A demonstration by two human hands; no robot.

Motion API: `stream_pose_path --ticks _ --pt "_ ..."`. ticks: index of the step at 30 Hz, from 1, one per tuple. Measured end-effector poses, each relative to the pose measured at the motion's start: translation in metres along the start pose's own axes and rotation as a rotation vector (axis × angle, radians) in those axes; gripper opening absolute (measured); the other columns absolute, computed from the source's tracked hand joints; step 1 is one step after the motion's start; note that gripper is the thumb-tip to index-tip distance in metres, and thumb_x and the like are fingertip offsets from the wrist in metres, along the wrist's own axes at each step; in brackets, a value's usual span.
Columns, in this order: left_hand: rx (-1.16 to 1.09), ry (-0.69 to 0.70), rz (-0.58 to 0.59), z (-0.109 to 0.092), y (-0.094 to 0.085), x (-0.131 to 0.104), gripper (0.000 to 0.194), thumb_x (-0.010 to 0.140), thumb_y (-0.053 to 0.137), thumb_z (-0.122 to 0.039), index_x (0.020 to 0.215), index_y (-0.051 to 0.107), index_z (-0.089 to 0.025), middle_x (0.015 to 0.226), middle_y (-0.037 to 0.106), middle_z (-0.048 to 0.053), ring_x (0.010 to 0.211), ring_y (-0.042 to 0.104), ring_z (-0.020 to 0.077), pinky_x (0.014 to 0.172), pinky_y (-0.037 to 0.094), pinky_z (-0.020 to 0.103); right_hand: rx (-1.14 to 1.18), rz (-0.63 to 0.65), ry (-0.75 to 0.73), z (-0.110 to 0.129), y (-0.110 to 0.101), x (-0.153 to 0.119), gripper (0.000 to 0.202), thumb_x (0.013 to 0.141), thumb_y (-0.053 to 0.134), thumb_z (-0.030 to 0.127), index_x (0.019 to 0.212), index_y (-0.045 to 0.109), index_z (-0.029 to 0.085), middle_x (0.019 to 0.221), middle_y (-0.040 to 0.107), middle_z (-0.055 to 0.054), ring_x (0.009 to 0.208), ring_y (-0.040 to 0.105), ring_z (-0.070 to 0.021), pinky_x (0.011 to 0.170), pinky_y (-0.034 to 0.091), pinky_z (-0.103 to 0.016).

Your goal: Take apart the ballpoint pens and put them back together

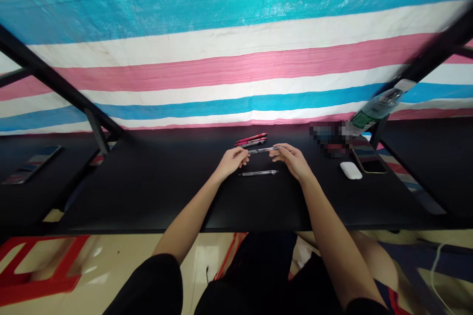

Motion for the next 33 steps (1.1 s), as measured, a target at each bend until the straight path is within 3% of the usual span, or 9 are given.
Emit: stream_pose_path --ticks 4,10,17,24,33 --pt "-0.014 0.005 0.006 0.0021 -0.0007 0.0004 0.033 0.084 0.060 -0.046 0.080 0.063 -0.013 0.070 0.062 0.004 0.056 0.053 0.0096 0.051 0.040 0.022 -0.017 -0.002 0.001 -0.0001 -0.0003 0.0000 0.033 0.077 0.073 0.050 0.095 0.072 0.022 0.090 0.076 -0.007 0.085 0.072 -0.0213 0.072 0.058 -0.033" --pt "-0.067 0.019 -0.003 0.0040 -0.0015 0.0012 0.036 0.077 0.070 -0.041 0.101 0.061 -0.015 0.070 0.062 0.001 0.055 0.054 0.0093 0.053 0.043 0.022 -0.010 -0.005 0.005 -0.0002 0.0003 0.0001 0.031 0.078 0.073 0.048 0.095 0.072 0.022 0.089 0.076 -0.006 0.084 0.072 -0.0208 0.072 0.059 -0.033" --pt "-0.028 -0.041 0.007 0.0052 0.0005 0.0009 0.041 0.086 0.057 -0.052 0.077 0.063 -0.012 0.067 0.060 0.005 0.054 0.052 0.0092 0.045 0.037 0.021 -0.024 0.002 -0.001 0.0010 0.0013 -0.0004 0.033 0.077 0.073 0.050 0.095 0.072 0.022 0.089 0.076 -0.006 0.084 0.072 -0.0208 0.072 0.059 -0.033" --pt "-0.087 0.008 0.020 0.0029 0.0002 0.0004 0.031 0.079 0.067 -0.042 0.094 0.061 -0.015 0.073 0.062 0.002 0.058 0.055 0.0097 0.049 0.041 0.021 -0.017 0.008 0.006 0.0003 0.0010 -0.0002 0.032 0.078 0.073 0.050 0.095 0.072 0.023 0.090 0.076 -0.006 0.085 0.071 -0.0206 0.073 0.059 -0.033" --pt "-0.062 0.002 0.026 0.0034 0.0014 0.0007 0.034 0.082 0.064 -0.047 0.092 0.061 -0.015 0.072 0.062 0.003 0.058 0.056 0.0106 0.049 0.042 0.022 -0.019 -0.001 0.000 0.0014 0.0015 -0.0007 0.033 0.077 0.073 0.050 0.095 0.072 0.023 0.089 0.076 -0.006 0.084 0.071 -0.0211 0.071 0.058 -0.033"
Point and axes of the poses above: each hand's wrist, its own x-axis towards the middle knuckle, its own y-axis out of the palm, z = x × y, the point moved 5 cm from there along x, towards the middle knuckle
